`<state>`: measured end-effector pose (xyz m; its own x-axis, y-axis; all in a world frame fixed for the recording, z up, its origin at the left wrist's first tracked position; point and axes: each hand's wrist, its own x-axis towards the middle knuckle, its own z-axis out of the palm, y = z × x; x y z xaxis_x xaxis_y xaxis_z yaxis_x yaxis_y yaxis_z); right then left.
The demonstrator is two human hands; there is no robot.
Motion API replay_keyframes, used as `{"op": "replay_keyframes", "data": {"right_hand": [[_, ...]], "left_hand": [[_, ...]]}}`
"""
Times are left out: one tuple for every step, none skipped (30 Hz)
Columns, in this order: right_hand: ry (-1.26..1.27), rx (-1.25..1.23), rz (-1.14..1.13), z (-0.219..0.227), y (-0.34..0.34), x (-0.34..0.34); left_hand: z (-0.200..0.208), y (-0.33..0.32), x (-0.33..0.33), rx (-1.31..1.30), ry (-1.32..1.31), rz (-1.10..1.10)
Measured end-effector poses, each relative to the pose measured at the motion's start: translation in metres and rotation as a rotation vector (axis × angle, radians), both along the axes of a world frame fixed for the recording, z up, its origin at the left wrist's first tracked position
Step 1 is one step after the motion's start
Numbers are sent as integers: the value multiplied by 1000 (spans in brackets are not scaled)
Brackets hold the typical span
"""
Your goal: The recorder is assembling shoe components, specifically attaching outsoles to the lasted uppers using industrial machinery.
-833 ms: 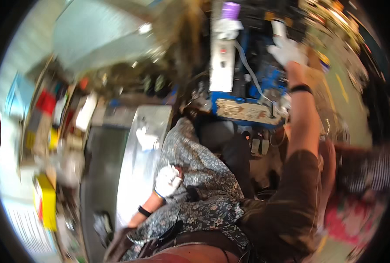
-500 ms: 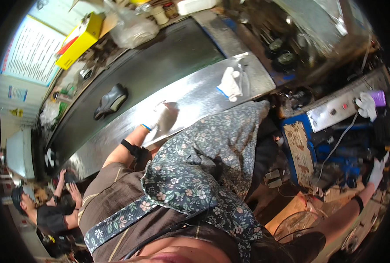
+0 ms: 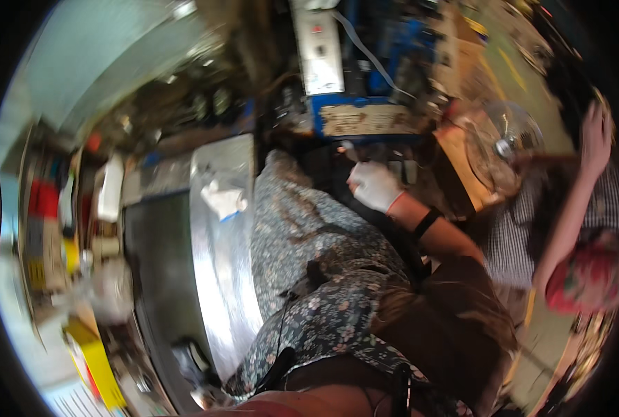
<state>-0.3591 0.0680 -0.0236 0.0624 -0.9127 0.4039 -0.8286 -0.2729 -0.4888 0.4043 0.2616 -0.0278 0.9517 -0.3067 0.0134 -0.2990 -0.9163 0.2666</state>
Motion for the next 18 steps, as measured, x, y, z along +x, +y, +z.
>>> {"op": "replay_keyframes", "data": {"right_hand": [[-63,-3,-8,-18,20,12],[-179,-87,10,-31,34,19],[-142,-15,-51,-39,40,19],[-126,62,-107,-43,43,22],[-121,141,-183,-44,43,25],[-181,160,-166,-44,37,26],[-124,208,-95,-42,31,28],[-77,264,-70,-40,22,30],[-70,300,1,-36,12,33],[-50,402,22,-30,0,36],[-59,420,47,-23,-13,38],[-70,453,47,-13,-25,42],[-90,420,67,-2,-38,45],[-144,358,86,12,-50,50],[-148,314,140,26,-65,56],[-166,272,165,44,-75,66],[-201,274,239,62,-82,78],[-230,283,284,79,-88,93]], "left_hand": [[-14,5,2,-1,-27,-2],[-25,9,2,-11,-63,-10],[-37,15,1,-39,-109,-18],[-43,22,0,-60,-157,-22],[-48,26,-1,-97,-210,-32],[-48,32,-5,-141,-266,-54],[-42,34,-6,-183,-289,-101],[-34,35,-11,-237,-288,-162],[-18,32,-14,-246,-23,-290],[-3,24,-19,-249,259,-384],[23,25,-24,334,-29,-384],[49,10,-24,175,327,-216],[60,8,-40,173,332,-222],[70,7,-55,-59,557,-222],[78,-1,-75,-290,772,-212],[80,-9,-95,-538,981,-209],[83,-18,-115,-789,1185,-209],[81,-30,-136,-967,1393,-267]]}}
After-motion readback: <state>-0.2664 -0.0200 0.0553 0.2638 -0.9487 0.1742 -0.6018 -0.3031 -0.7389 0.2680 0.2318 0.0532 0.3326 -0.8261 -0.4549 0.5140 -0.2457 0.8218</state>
